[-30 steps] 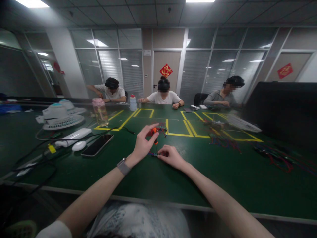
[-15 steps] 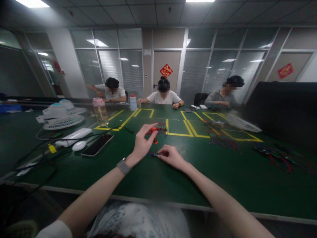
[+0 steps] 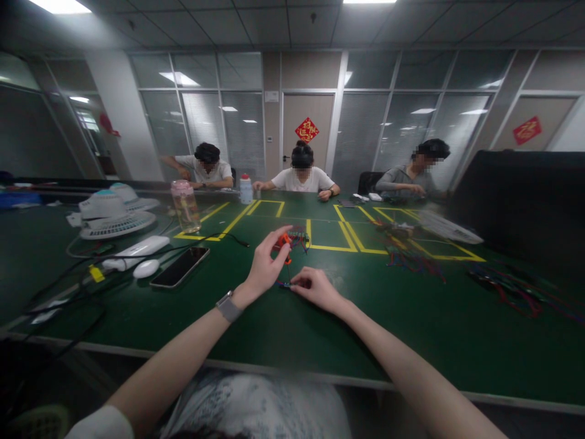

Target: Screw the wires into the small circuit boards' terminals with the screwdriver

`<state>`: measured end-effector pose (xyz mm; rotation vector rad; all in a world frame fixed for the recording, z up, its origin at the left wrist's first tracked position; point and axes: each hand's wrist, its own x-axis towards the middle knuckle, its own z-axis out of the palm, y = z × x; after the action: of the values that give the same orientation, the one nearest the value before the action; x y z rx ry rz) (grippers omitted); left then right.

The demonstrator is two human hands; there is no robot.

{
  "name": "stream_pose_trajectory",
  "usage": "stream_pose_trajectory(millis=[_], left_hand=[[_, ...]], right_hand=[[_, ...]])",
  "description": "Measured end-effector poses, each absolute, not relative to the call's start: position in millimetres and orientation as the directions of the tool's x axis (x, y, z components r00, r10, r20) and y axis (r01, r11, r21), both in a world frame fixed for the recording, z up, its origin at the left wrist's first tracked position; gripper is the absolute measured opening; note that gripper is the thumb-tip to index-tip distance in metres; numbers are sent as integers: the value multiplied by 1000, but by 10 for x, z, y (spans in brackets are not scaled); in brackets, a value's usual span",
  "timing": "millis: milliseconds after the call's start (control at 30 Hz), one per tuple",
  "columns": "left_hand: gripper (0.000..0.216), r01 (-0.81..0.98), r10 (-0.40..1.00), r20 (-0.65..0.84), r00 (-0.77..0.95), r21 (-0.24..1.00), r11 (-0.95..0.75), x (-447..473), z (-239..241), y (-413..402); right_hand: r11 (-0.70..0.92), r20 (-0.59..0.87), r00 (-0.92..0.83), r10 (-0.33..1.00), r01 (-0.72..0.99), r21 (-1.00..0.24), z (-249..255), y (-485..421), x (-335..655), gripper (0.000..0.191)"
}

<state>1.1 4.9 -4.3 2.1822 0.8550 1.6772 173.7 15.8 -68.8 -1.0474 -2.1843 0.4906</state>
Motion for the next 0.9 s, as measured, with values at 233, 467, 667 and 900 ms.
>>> stream_pose_trajectory(millis=[233, 467, 667, 900], left_hand=[[34, 320, 540, 826, 161, 474, -820, 12, -30, 29], [31, 297, 537, 837, 108, 488, -821, 11, -10, 39], [20, 375, 518, 854, 56, 463, -803, 3, 2, 4], [32, 289, 546, 833, 89, 503, -815, 1, -5, 19]], right_hand=[[607, 385, -472, 793, 557, -568, -661, 140, 1732, 15], [610, 396, -466, 791, 553, -568, -683, 155, 1740, 14], [608, 395, -465, 792, 550, -572, -678, 153, 1738, 15], [616, 404, -468, 786, 540, -574, -675, 149, 1739, 16]])
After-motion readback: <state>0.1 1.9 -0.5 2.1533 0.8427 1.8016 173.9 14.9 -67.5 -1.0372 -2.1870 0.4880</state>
